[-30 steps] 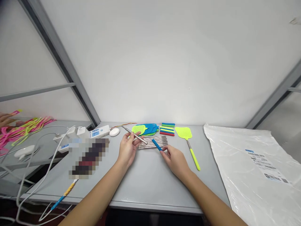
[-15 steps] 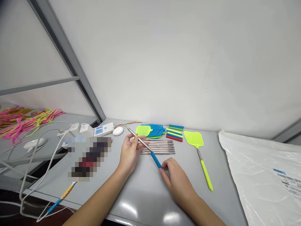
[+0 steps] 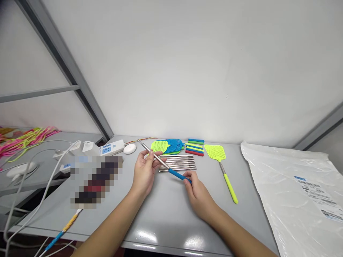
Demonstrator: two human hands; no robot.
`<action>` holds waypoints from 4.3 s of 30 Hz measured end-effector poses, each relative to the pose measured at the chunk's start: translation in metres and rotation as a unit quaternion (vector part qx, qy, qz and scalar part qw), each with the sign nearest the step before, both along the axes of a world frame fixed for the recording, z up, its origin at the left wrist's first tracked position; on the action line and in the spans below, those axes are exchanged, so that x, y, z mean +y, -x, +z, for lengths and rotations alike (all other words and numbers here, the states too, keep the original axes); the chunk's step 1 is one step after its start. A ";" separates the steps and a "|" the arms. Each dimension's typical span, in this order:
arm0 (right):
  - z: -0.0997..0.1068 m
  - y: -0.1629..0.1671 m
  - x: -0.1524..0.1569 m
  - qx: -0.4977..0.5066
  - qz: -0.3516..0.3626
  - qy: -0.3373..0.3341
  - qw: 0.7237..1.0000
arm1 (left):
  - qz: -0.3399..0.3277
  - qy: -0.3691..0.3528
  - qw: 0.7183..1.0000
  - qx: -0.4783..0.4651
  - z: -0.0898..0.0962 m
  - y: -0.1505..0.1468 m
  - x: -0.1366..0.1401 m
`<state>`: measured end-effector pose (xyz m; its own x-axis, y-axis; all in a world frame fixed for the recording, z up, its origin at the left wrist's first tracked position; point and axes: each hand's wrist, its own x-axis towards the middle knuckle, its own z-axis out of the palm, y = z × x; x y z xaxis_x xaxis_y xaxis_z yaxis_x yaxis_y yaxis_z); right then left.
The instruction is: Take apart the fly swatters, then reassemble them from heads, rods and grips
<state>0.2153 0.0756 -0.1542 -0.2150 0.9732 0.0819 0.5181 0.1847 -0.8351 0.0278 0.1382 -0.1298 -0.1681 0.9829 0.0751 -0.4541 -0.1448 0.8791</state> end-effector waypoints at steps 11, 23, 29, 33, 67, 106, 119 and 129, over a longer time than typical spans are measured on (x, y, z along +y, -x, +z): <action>-0.002 -0.001 0.010 0.000 0.036 -0.048 0.998 | 0.026 0.001 0.999 -0.038 0.000 0.000 -0.002; 0.000 -0.003 0.023 0.060 -0.026 -0.019 0.998 | 0.044 -0.014 0.999 -0.008 0.007 -0.024 0.035; -0.001 -0.003 0.024 0.081 -0.024 -0.001 0.996 | 0.054 -0.005 0.998 -0.013 0.004 -0.025 0.031; -0.002 -0.004 0.023 0.085 -0.009 0.004 0.996 | 0.040 0.007 0.999 0.000 0.000 -0.022 0.028; -0.001 -0.004 0.020 0.058 0.019 0.032 0.998 | -0.053 -0.004 0.997 0.056 0.006 -0.010 0.030; -0.003 0.005 0.025 0.178 0.087 0.151 0.968 | -0.220 0.057 0.968 -0.101 0.005 -0.040 0.021; 0.007 -0.013 0.040 0.557 -0.035 0.155 0.815 | -0.232 -0.012 0.908 0.350 -0.007 -0.046 -0.015; 0.006 -0.016 0.036 0.560 0.018 0.217 0.800 | -0.271 -0.059 0.860 0.428 -0.002 -0.055 -0.023</action>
<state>0.2309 0.1120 -0.1484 -0.2710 0.9573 -0.1008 -0.5980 -0.2495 -0.7617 0.0827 0.1154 -0.1317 0.4798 0.8761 0.0483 0.3231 -0.2276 0.9186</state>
